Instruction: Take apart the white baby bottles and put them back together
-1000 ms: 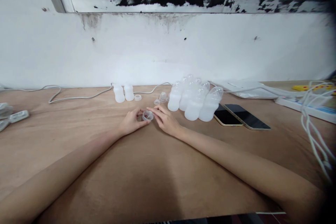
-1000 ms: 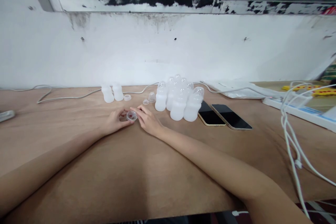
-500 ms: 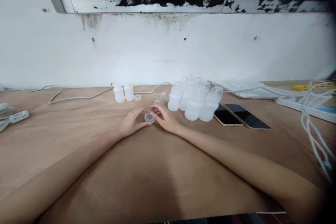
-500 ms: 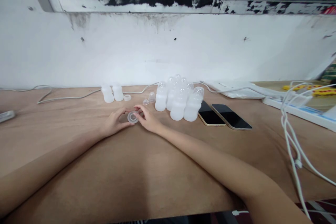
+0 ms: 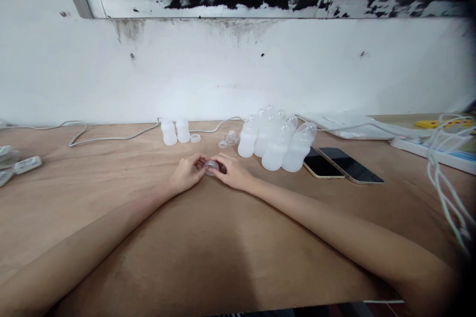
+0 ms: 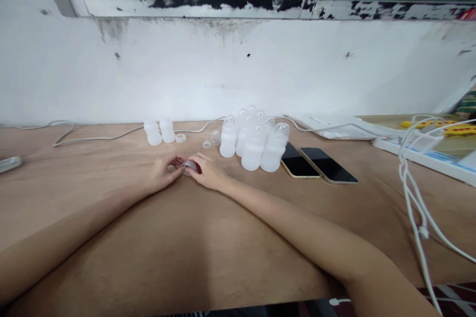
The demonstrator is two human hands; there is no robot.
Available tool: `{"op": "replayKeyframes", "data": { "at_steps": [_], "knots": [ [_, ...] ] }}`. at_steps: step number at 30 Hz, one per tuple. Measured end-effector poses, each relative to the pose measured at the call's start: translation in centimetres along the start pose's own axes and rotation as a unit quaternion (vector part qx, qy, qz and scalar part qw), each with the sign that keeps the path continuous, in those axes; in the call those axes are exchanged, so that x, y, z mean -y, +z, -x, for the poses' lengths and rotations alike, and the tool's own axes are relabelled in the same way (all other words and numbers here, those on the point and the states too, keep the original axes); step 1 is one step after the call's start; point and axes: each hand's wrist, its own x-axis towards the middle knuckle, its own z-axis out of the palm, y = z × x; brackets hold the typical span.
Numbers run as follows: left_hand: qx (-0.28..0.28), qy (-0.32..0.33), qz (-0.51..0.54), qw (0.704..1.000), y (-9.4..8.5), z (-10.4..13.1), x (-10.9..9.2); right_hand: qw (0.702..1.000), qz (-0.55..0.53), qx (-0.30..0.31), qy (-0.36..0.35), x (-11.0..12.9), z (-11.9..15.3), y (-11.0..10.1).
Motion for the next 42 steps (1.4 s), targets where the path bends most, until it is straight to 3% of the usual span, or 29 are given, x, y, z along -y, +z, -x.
{"op": "replayKeyframes", "data": {
  "at_steps": [14, 19, 26, 35, 42],
  "knots": [
    [-0.008, -0.045, -0.103, 0.994, 0.7, -0.2, -1.6, 0.998, 0.045, 0.01, 0.037, 0.0, -0.3, 0.4],
    [-0.008, -0.035, -0.087, 0.996, 0.7, -0.2, -1.5, 0.996, 0.076, 0.001, 0.045, -0.2, -0.2, 0.4],
    [0.01, -0.069, -0.043, 0.997, 0.9, -0.1, -1.7, 0.995, 0.091, 0.013, 0.042, -0.2, -0.5, 0.7],
    [-0.022, -0.088, -0.038, 0.995, 0.9, -0.1, -1.2, 0.999, -0.04, 0.028, 0.008, -0.4, -0.6, -0.3],
    [-0.026, -0.102, -0.032, 0.994, 0.9, -0.3, -0.9, 1.0, 0.004, 0.0, -0.005, -0.1, -0.4, 0.0]
  ]
}}
